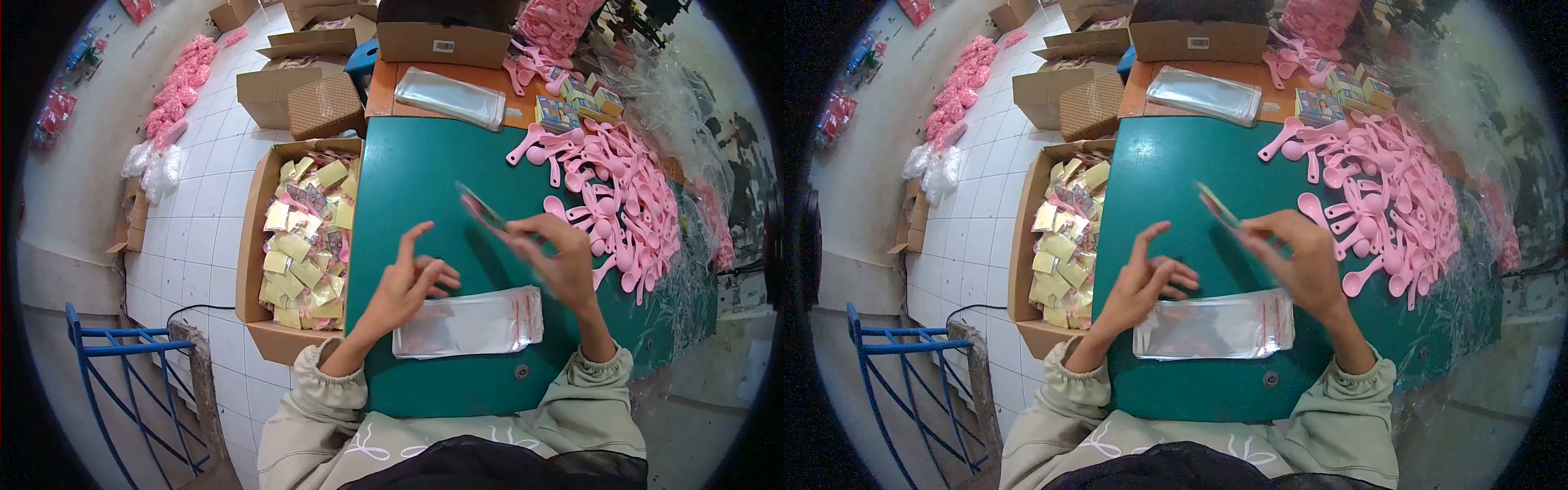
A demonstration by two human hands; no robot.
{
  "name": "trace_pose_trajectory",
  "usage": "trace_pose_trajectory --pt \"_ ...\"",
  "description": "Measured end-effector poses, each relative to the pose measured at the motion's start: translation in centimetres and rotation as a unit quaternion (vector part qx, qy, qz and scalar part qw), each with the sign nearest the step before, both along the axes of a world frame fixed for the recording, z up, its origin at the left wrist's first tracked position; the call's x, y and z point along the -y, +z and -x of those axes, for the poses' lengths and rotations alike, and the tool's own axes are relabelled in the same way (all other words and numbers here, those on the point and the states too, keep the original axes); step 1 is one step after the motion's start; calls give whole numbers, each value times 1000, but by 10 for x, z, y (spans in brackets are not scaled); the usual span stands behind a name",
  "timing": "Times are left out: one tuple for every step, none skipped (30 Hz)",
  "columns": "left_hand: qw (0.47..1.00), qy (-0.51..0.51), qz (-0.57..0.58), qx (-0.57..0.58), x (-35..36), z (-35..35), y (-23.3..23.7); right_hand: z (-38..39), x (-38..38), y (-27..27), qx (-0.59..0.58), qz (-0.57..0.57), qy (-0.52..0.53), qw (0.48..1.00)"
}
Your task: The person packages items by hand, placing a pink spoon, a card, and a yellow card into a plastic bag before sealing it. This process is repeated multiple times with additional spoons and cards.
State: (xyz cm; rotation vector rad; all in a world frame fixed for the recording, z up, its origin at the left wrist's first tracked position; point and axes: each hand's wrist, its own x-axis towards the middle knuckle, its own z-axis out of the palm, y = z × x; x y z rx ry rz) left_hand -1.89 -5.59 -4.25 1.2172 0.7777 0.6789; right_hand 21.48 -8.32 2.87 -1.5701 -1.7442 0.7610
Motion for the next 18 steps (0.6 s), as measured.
trace_pose_trajectory --pt "998 -24 50 20 2 -2 3 6 -1 1 27 -35 54 998" --pt "993 -49 100 39 5 -4 8 11 -1 1 54 -70 107 990" --pt "984 -73 150 58 7 -5 10 14 2 -3 55 -67 146 985" --pt "986 -73 141 49 6 -5 9 16 3 -6 57 -51 154 985" --pt "988 -72 132 42 5 -4 5 17 5 -9 60 -34 164 984" --pt "989 -71 124 36 6 -4 2 18 7 -12 63 -15 174 983" --pt "991 -77 109 29 6 -3 0 22 9 -17 94 -33 159 982" --pt "992 -83 94 23 5 -2 -1 25 10 -20 97 -29 160 982" --pt "993 -89 77 17 5 -2 -1 29 11 -22 101 -26 161 982" --pt "994 -79 71 10 5 -2 -1 32 11 -25 105 -23 161 981" --pt "995 -70 65 2 5 -3 1 34 10 -29 95 -33 153 983" --pt "996 -60 60 -5 5 -4 2 36 9 -35 85 -42 144 985" --pt "995 -53 80 -6 6 -4 4 37 9 -41 75 -52 135 987" --pt "994 -45 98 -7 5 -5 7 38 8 -48 70 -65 127 987" --pt "992 -36 117 -7 4 -6 9 39 6 -55 65 -78 121 987" --pt "992 -33 123 -5 4 -6 10 39 6 -58 60 -91 114 987" --pt "991 -30 130 -3 3 -6 10 39 5 -58 51 -73 118 989" --pt "990 -28 137 -1 3 -6 10 39 5 -56 43 -54 123 990"
